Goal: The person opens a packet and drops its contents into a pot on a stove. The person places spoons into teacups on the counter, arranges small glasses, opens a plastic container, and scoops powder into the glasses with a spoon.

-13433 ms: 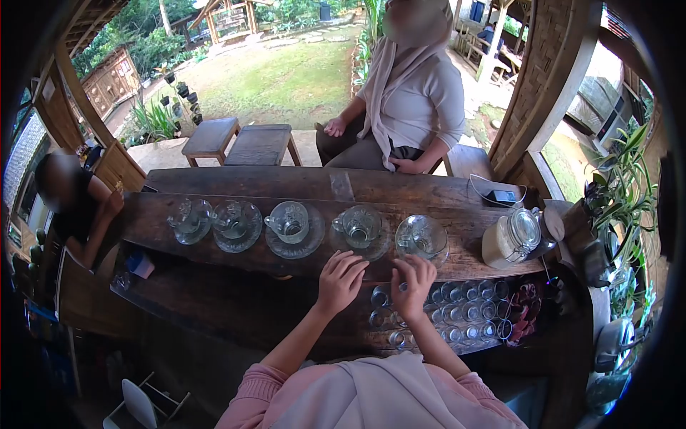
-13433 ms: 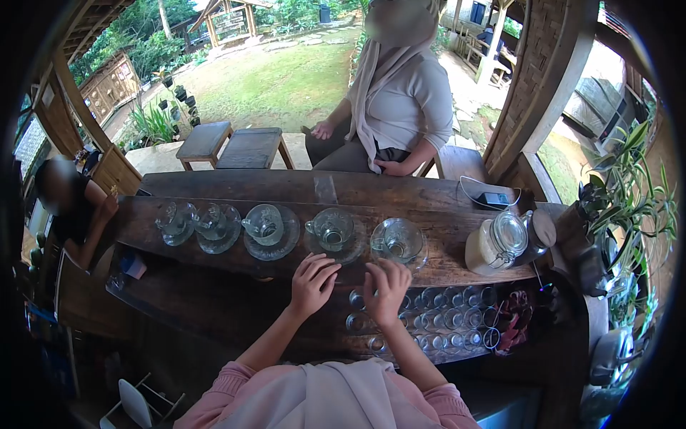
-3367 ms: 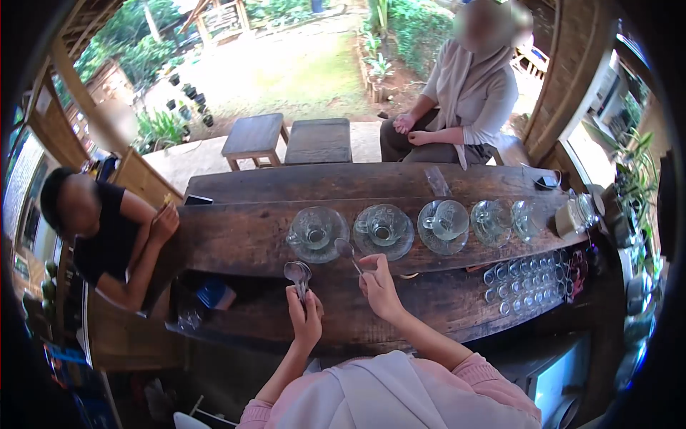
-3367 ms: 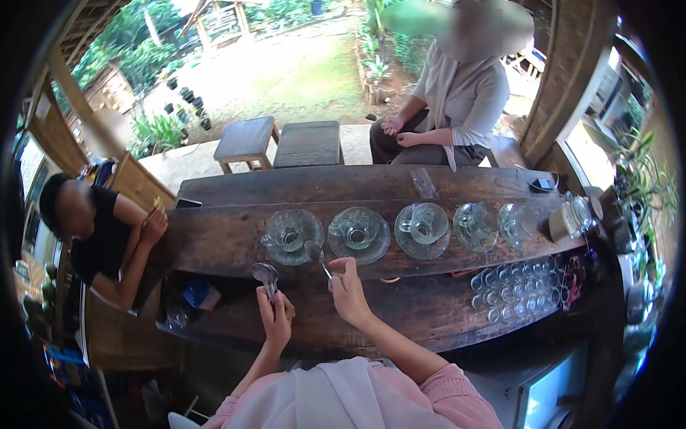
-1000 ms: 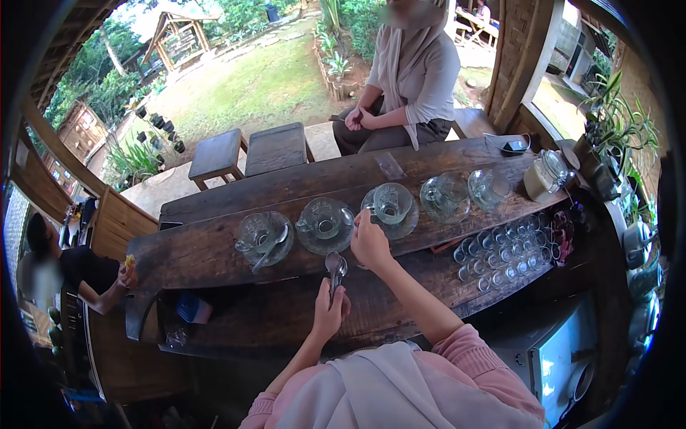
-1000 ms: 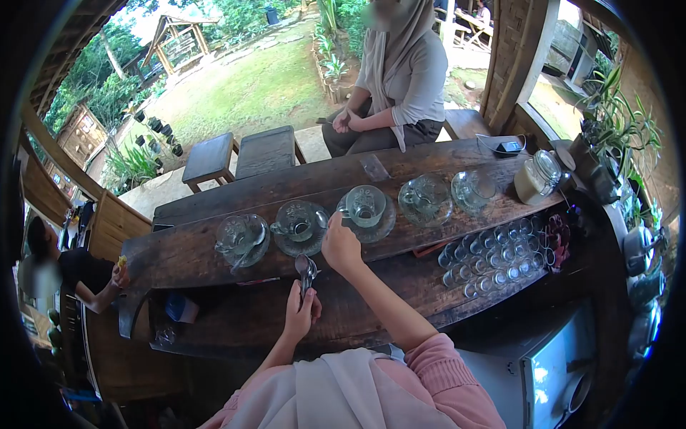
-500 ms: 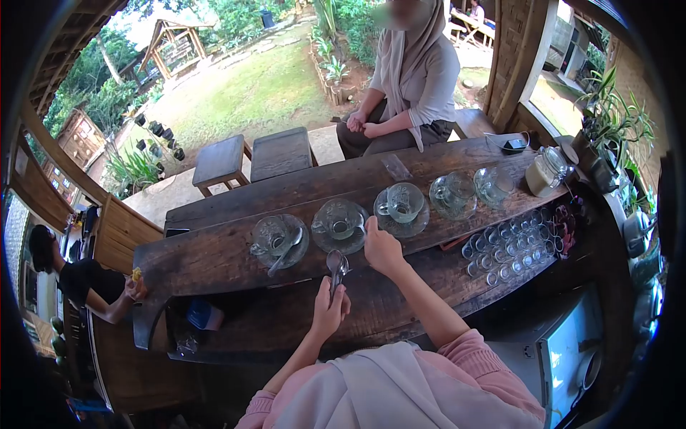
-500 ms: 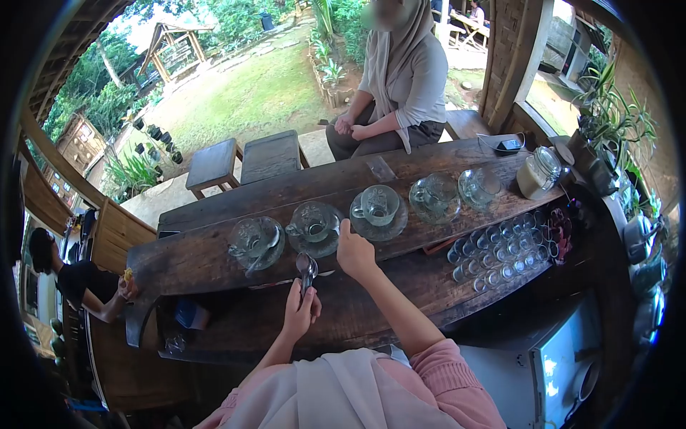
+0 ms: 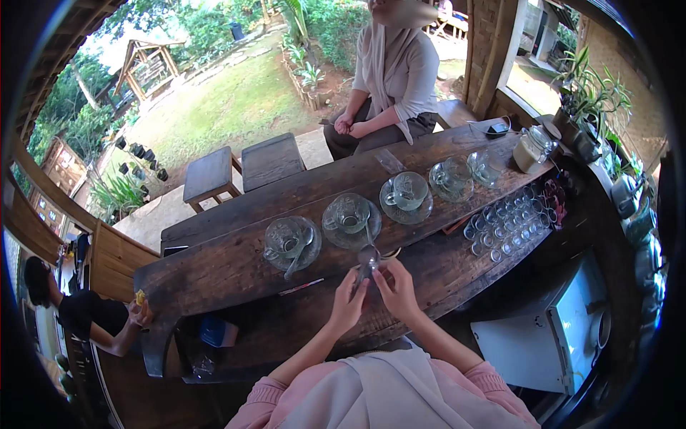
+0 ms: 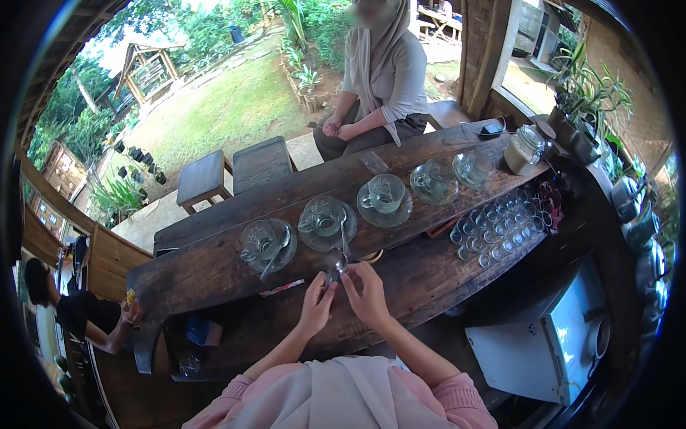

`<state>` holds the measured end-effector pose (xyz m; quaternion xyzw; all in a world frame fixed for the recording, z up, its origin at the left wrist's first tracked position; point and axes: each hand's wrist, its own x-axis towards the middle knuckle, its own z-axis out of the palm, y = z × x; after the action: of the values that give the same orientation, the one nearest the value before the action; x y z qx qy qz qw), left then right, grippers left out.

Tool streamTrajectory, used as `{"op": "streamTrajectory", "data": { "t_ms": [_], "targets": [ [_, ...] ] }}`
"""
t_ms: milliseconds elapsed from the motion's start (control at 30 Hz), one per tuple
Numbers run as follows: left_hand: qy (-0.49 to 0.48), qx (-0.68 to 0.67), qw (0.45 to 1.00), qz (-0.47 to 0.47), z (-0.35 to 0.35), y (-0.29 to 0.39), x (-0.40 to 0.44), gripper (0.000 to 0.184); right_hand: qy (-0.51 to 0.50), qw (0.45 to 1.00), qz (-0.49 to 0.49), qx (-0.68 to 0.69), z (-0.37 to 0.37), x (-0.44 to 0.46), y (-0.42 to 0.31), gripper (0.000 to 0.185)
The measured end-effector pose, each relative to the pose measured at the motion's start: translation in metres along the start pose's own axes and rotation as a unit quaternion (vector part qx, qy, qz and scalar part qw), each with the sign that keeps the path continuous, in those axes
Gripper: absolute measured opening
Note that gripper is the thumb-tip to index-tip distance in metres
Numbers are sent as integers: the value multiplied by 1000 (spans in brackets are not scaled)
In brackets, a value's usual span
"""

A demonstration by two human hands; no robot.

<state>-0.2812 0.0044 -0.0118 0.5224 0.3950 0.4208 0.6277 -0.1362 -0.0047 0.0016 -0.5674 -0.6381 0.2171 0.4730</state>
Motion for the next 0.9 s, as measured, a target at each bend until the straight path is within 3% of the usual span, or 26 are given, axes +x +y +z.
{"op": "streamTrajectory", "data": {
  "t_ms": [33, 67, 100, 133, 267, 367, 533, 700, 767, 833, 900],
  "targets": [
    [-6, 0, 1000, -1, -2, -11, 2, 12, 18, 990, 60, 128, 6, -10, -2, 8],
    [-8, 37, 997, 65, 0, -23, 4, 8, 36, 960, 117, 253, 10, -17, -3, 3],
    [-8, 71, 989, 130, 4, -21, 5, 5, 38, 961, 118, 249, 13, -22, -1, 3],
    [-27, 46, 998, 30, 5, -11, -2, 4, 52, 946, 134, 291, 16, -26, 3, 4],
    [-6, 96, 991, 89, 10, -20, 1, 5, 40, 896, 215, 388, 7, -27, 3, 5],
    [11, 92, 990, 109, 17, -21, 4, 3, 22, 889, 223, 399, -1, -17, 2, 5],
    [74, 42, 995, 45, 53, -5, 11, 6, 48, 886, 191, 419, -20, -1, 14, 5],
    [115, 109, 983, 93, 85, -14, 30, 11, 75, 894, 161, 412, -47, 10, 32, 9],
    [139, 105, 978, 115, 95, -24, 41, 15, 17, 946, 130, 296, -58, 11, 44, 9],
    [148, 165, 961, 168, 103, -27, 51, 14, 5, 963, 98, 252, -67, 16, 54, 9],
    [140, 133, 974, 116, 117, -22, 53, 13, -9, 976, 72, 206, -74, 18, 64, 9]
  ]
}}
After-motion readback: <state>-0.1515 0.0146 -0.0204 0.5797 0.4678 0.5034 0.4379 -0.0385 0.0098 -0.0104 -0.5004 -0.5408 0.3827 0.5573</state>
